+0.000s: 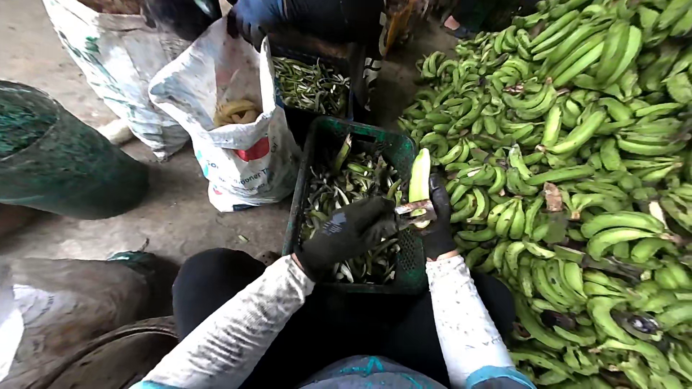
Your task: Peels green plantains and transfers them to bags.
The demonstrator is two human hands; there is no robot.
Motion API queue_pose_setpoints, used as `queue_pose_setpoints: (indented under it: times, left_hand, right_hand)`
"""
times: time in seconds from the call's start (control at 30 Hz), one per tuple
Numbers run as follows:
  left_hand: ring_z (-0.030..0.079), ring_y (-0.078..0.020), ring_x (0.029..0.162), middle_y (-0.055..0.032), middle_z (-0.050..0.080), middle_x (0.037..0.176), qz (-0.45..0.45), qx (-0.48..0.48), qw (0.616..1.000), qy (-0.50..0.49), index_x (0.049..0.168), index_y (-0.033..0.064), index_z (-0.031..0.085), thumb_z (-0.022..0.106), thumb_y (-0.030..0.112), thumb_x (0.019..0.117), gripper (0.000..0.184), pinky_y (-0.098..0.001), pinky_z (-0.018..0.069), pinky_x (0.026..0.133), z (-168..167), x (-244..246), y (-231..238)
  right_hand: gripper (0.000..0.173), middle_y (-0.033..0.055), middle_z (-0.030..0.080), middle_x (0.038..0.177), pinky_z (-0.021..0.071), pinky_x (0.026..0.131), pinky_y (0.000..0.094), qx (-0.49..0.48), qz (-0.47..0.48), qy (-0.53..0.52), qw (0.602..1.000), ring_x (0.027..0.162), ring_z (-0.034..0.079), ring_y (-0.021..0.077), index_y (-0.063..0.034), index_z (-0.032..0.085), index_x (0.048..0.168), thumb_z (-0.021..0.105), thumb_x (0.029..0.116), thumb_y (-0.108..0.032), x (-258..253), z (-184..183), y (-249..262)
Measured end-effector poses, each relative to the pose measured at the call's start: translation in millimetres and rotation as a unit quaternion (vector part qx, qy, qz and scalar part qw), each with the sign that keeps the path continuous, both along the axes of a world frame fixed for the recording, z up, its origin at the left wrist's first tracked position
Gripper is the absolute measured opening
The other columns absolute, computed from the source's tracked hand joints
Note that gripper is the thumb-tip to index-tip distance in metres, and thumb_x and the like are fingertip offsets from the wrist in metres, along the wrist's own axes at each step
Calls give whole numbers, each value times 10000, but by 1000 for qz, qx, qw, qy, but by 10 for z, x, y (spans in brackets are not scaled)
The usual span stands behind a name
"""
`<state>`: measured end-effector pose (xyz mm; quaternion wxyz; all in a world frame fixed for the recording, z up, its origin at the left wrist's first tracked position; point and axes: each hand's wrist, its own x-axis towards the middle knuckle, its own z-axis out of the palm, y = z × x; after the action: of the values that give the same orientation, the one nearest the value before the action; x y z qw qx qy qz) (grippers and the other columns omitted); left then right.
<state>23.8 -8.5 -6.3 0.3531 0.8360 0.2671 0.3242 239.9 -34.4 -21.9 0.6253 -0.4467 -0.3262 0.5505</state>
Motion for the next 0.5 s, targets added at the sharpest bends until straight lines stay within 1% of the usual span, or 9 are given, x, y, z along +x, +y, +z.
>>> queue_pose_setpoints:
  times: [0.07,0.13,0.17,0.23,0.3,0.37,0.4,0.47,0.5]
  left_hand:
    - [672,-241,916,-85,681,1026,72,56,994,53,1252,133,668,612,348,1006,332,-474,574,799,-75,3,136]
    - [663,-384,987,-178,673,1088,169,84,979,82,1283,128,657,659,293,978,347,-590,540,815,-86,-37,331]
    - [658,-404,1006,-195,672,1111,208,92,971,77,1312,126,641,639,305,986,372,-606,532,819,-112,-70,440]
    - [658,-340,1030,-157,666,1135,247,92,963,47,1346,140,609,558,408,1028,418,-562,535,856,-133,-147,566]
    - [656,-276,1031,-138,660,1153,216,67,974,4,1366,110,594,538,401,1042,439,-503,540,885,-61,-181,478]
    - [673,-241,1015,-130,678,1150,155,50,986,-27,1329,64,612,564,313,1041,383,-465,566,891,0,-130,265]
    - [677,-218,1003,-112,684,1138,127,50,990,-30,1320,67,621,562,314,1038,379,-449,576,883,-10,-90,163]
    - [670,-194,965,-82,685,1097,81,48,995,-18,1330,86,624,544,348,1039,399,-425,578,851,-30,-14,-22]
    - [669,-188,958,-73,679,1098,65,47,997,-3,1331,104,623,541,352,1038,393,-417,581,841,-35,15,-73]
  right_hand:
    - [319,-54,693,923,565,610,207,0,56,37,998,741,657,28,-251,639,1187,449,1056,-471,-85,-61,-43]
    - [338,-14,696,902,575,591,230,-19,99,88,991,708,662,63,-203,637,1194,408,1071,-419,-214,-95,-48]
    - [365,20,703,857,587,563,251,-36,112,114,987,667,675,92,-171,641,1161,391,1071,-421,-268,-100,-33]
    - [424,67,702,811,589,518,281,-63,126,151,979,615,679,133,-133,645,1128,358,1072,-440,-293,-109,12]
    - [431,56,693,833,575,492,279,-63,91,120,987,605,664,127,-142,622,1161,326,1075,-443,-235,-104,48]
    - [366,-20,694,883,572,556,242,-15,26,28,999,677,658,67,-211,630,1189,376,1073,-449,-159,-62,25]
    - [341,-46,688,922,570,599,234,11,-8,-20,1000,728,653,45,-241,620,1222,418,1066,-468,-130,-37,18]
    - [314,-57,667,1054,587,715,262,51,-67,-121,989,872,654,42,-258,556,1319,473,1060,-416,-94,2,16]
    - [363,-35,646,1139,585,767,306,55,-80,-171,980,944,646,71,-254,508,1395,486,1058,-388,-77,13,7]
